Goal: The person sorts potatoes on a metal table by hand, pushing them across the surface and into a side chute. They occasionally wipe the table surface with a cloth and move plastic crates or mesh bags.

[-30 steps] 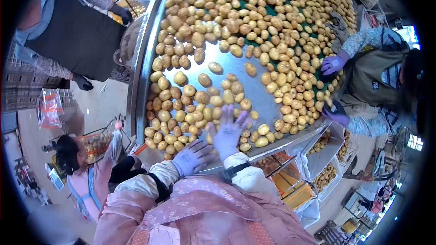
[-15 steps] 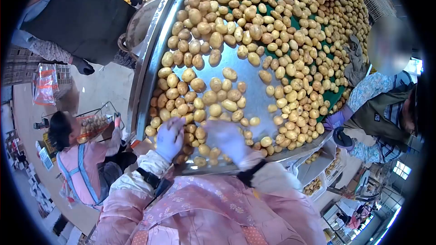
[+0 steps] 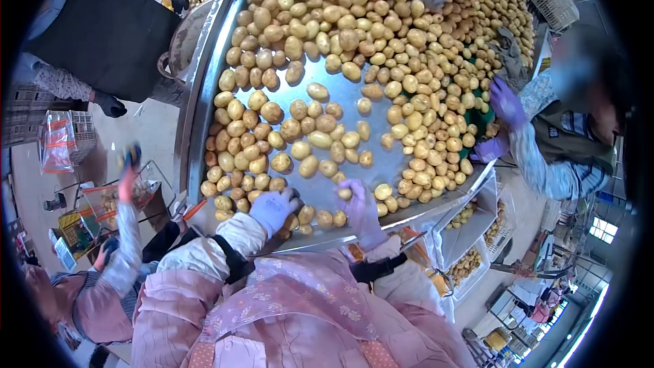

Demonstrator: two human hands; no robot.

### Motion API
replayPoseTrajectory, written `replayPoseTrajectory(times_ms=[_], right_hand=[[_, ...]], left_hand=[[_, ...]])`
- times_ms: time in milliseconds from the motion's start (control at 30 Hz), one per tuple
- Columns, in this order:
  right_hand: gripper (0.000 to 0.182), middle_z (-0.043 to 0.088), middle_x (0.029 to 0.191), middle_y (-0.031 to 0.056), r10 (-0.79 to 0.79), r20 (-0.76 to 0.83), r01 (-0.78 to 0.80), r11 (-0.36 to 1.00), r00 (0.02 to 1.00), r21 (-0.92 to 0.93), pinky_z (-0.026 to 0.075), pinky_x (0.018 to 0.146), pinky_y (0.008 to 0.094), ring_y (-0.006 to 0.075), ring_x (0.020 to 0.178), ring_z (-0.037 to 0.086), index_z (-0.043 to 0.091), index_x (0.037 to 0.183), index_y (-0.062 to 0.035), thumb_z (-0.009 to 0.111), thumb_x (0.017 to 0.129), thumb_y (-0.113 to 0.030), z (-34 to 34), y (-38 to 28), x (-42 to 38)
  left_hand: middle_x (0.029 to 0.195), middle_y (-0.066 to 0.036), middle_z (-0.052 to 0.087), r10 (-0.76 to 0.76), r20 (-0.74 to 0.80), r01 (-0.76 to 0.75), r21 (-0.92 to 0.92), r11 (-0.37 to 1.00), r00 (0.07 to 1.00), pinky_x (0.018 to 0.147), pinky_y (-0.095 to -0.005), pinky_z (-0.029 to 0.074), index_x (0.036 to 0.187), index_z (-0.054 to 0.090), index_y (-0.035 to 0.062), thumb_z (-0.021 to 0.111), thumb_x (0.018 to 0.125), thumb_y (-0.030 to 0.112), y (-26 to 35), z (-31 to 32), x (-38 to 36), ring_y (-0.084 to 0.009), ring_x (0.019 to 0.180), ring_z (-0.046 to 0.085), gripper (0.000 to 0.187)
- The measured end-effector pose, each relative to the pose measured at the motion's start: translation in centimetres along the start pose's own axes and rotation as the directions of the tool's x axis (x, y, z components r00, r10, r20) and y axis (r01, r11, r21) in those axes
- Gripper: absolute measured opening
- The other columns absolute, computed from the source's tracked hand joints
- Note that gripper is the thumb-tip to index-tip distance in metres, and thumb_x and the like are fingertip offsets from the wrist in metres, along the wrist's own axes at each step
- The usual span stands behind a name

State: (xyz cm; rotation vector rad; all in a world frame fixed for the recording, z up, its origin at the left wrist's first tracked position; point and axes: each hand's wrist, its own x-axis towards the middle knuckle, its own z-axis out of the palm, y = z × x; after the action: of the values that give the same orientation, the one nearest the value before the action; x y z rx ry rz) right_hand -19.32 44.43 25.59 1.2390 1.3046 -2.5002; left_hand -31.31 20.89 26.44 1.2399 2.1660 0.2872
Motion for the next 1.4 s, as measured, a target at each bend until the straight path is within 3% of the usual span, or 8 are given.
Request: replayPoseTrajectory(times_ms=[433, 533, 833, 1033, 1167, 1233, 1300, 1400], right_hand=[[0.037, 0.056, 0.086, -0.0043, -0.3, -0.275, 0.227, 0.936, 0.913, -0.269, 0.035, 0.055, 0.0196, 0.0028, 0.065, 0.044, 0.06, 0.134, -0.0118, 0.065, 0.106, -0.037, -16.2, 3.3, -13.4], [0.047, 0.07, 0.119, 0.0203, -0.511, -0.059, -0.051, 0.03, 0.858, -0.998, 0.056, 0.087, 0.0417, 0.0356, 0.103, 0.069, 0.055, 0.144, -0.0028, 0.065, 0.101, -0.02, -24.5, 3.3, -18.8], [0.068, 0.032, 0.167, 0.0285, -0.691, 0.037, 0.219, 0.178, 0.722, -0.959, 0.028, 0.124, 0.0567, 0.0482, 0.153, 0.032, 0.045, 0.159, -0.0078, 0.068, 0.1, -0.034, -2.4, -1.6, 5.1], [0.075, 0.044, 0.159, 0.0191, -0.152, 0.711, 0.573, -0.489, 0.687, -0.658, 0.023, 0.125, 0.0622, 0.0462, 0.151, 0.035, 0.053, 0.151, -0.0087, 0.071, 0.091, -0.049, 2.3, 2.4, 2.8], [0.067, 0.047, 0.156, 0.0184, 0.068, 0.221, 0.231, -0.339, 0.973, -0.912, 0.023, 0.125, 0.0604, 0.0377, 0.15, 0.039, 0.056, 0.147, -0.0065, 0.071, 0.092, -0.04, -1.7, -11.3, 4.2], [0.071, 0.047, 0.155, 0.0234, -0.691, 0.476, 0.054, -0.538, 0.544, -0.841, 0.026, 0.124, 0.0614, 0.037, 0.15, 0.039, 0.056, 0.148, -0.0069, 0.073, 0.091, -0.045, -6.5, -13.3, 10.0], [0.074, 0.042, 0.157, 0.0281, -0.803, 0.122, 0.466, 0.208, 0.584, -0.86, 0.025, 0.123, 0.0639, 0.0414, 0.151, 0.037, 0.054, 0.152, -0.0102, 0.073, 0.092, -0.05, -2.1, -16.3, 17.2], [0.051, 0.041, 0.159, 0.0233, -0.751, 0.285, 0.241, -0.171, 0.595, -0.955, 0.036, 0.117, 0.0609, 0.0468, 0.146, 0.038, 0.066, 0.137, -0.0125, 0.076, 0.091, -0.033, 10.7, -13.9, 18.6]], left_hand=[[0.157, -0.014, 0.051, 0.475, -0.155, -0.478, 0.019, 0.878, 0.866, 0.123, -0.0558, 0.033, 0.15, 0.055, 0.0167, 0.067, 0.095, 0.032, -1.2, 4.1, -4.3, -0.0377, 0.148, 0.045, 0.058], [0.153, -0.01, 0.056, 0.478, -0.065, -0.468, 0.132, 0.874, 0.876, 0.114, -0.0512, 0.045, 0.144, 0.061, 0.0231, 0.068, 0.094, 0.028, -5.6, 1.8, -9.2, -0.036, 0.139, 0.054, 0.05], [0.145, -0.015, 0.057, 0.112, -0.42, -0.13, -0.015, 0.991, 0.9, 0.114, -0.0561, 0.041, 0.139, 0.062, 0.0212, 0.07, 0.091, 0.031, -3.3, -1.8, 0.0, -0.0395, 0.132, 0.054, 0.05], [0.147, -0.016, 0.055, 0.126, -0.288, -0.122, 0.031, 0.992, 0.949, 0.118, -0.0596, 0.036, 0.132, 0.067, 0.0178, 0.068, 0.092, 0.037, -3.3, 2.2, -6.5, -0.0417, 0.139, 0.048, 0.045], [0.146, -0.019, 0.057, 0.121, -0.242, -0.139, -0.058, 0.989, 0.963, 0.109, -0.0561, 0.046, 0.134, 0.066, 0.0139, 0.071, 0.09, 0.031, -9.9, 0.6, -10.8, -0.0417, 0.132, 0.056, 0.047], [0.147, -0.021, 0.056, 0.162, -0.366, -0.169, 0.013, 0.986, 0.916, 0.109, -0.0559, 0.046, 0.139, 0.063, 0.0141, 0.071, 0.091, 0.029, -13.1, -1.9, -8.3, -0.0417, 0.132, 0.056, 0.05], [0.145, -0.023, 0.055, -0.083, -0.577, 0.095, -0.01, 0.995, 0.812, 0.11, -0.0574, 0.044, 0.145, 0.058, 0.0153, 0.067, 0.096, 0.028, -13.4, -6.8, -1.9, -0.045, 0.134, 0.052, 0.052], [0.159, -0.027, 0.043, -0.398, -0.643, 0.372, -0.185, 0.91, 0.655, 0.122, -0.0627, 0.026, 0.155, 0.05, 0.016, 0.064, 0.099, 0.035, -14.9, -9.8, 9.2, -0.0527, 0.149, 0.033, 0.061]])
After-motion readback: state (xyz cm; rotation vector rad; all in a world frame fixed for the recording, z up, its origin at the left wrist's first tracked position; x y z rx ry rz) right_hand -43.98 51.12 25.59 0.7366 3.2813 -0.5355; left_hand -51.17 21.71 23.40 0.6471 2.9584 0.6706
